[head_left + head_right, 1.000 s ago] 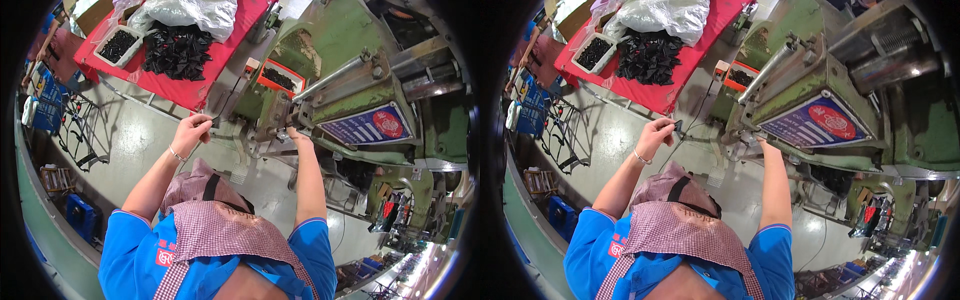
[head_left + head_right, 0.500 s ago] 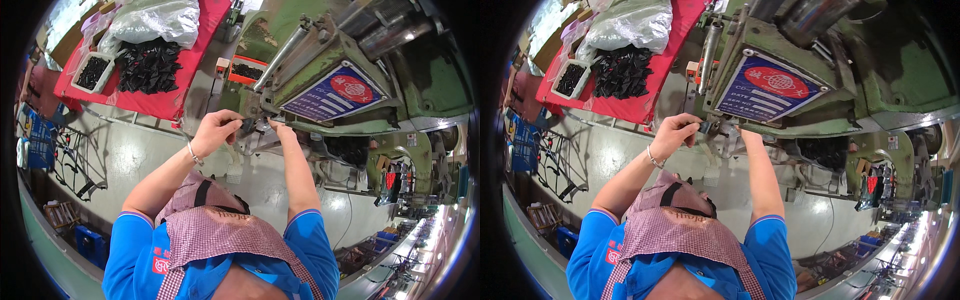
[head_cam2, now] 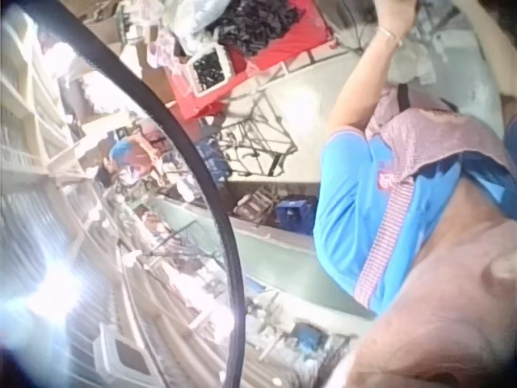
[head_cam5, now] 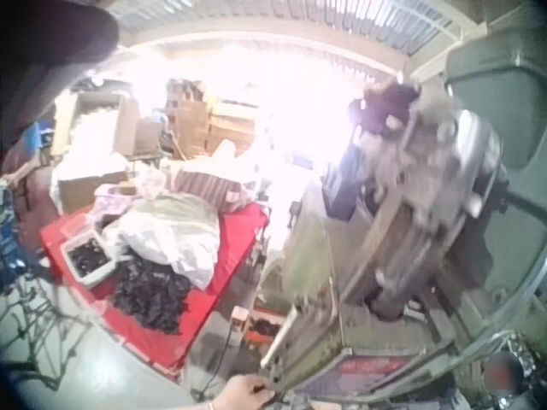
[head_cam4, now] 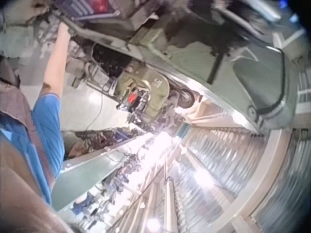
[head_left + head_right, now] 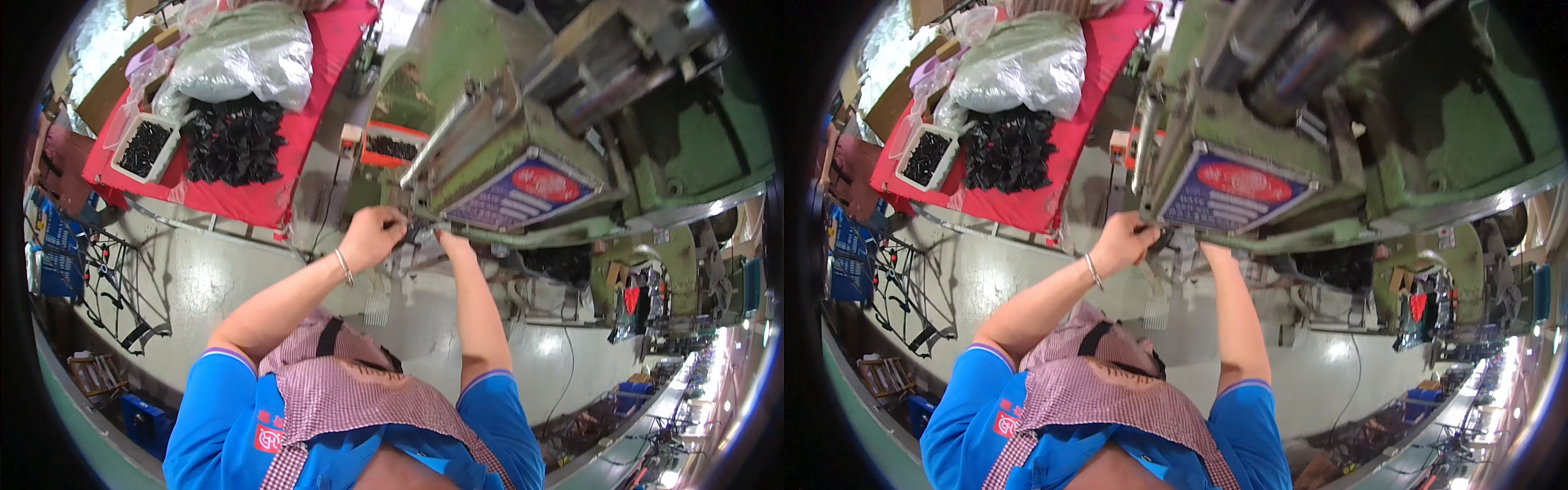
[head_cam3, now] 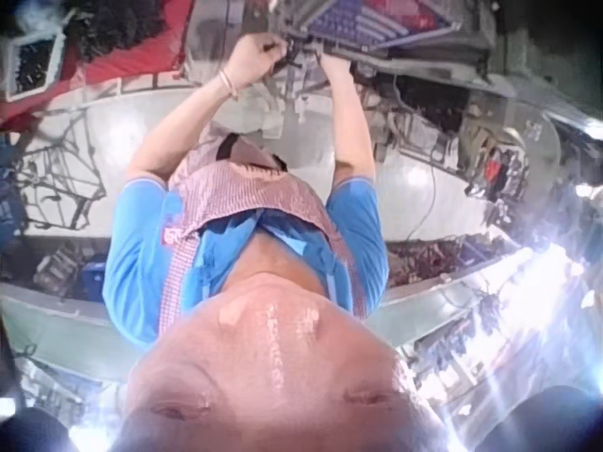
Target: The person repeatedly picks small black plastic components from a red tray and inserts them into a metal frame using a press machine. They then move to a nearby table to attach red plastic caps to the frame and place the assembled units on a conveyor belt.
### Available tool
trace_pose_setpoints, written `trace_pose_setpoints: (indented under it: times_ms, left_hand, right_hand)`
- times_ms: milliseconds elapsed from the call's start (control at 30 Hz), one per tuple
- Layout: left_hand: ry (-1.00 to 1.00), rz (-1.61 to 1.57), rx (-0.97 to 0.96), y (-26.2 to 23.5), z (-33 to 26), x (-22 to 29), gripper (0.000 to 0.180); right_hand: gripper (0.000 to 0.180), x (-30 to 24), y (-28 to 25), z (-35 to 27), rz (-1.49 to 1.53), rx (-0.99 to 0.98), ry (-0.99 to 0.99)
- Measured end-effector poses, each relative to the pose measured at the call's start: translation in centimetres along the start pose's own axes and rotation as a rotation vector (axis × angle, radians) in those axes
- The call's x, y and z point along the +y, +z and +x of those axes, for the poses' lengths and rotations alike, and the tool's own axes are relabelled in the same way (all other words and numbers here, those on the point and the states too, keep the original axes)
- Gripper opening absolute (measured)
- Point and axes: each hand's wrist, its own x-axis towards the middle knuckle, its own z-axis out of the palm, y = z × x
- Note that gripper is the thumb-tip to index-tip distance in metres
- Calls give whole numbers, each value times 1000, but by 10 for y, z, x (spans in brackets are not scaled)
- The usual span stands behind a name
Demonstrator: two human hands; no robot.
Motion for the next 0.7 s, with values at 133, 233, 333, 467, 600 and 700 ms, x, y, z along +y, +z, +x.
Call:
trace_pose_setpoints:
  times_ms: [133,233,333,467,600,700]
  left_hand:
    - [-40,-39,-59,2,-1,4,12]
    - [-67,-194,-93,0,-3,-5,12]
    - [-112,-339,-72,-6,-8,-16,14]
    - [-317,-307,-24,-17,-20,-66,16]
    - [-370,-183,-60,12,-49,-103,14]
    - [-392,-109,-174,70,-66,-109,13]
  right_hand:
    - [41,-3,-21,-6,-59,-87,95]
    - [44,-30,-47,-10,-64,-170,198]
    - [43,-29,-71,-29,-10,-159,244]
    - [29,-29,-107,-70,269,-62,480]
    - [16,-14,-125,-111,532,-36,571]
    - [15,2,-138,-155,513,10,563]
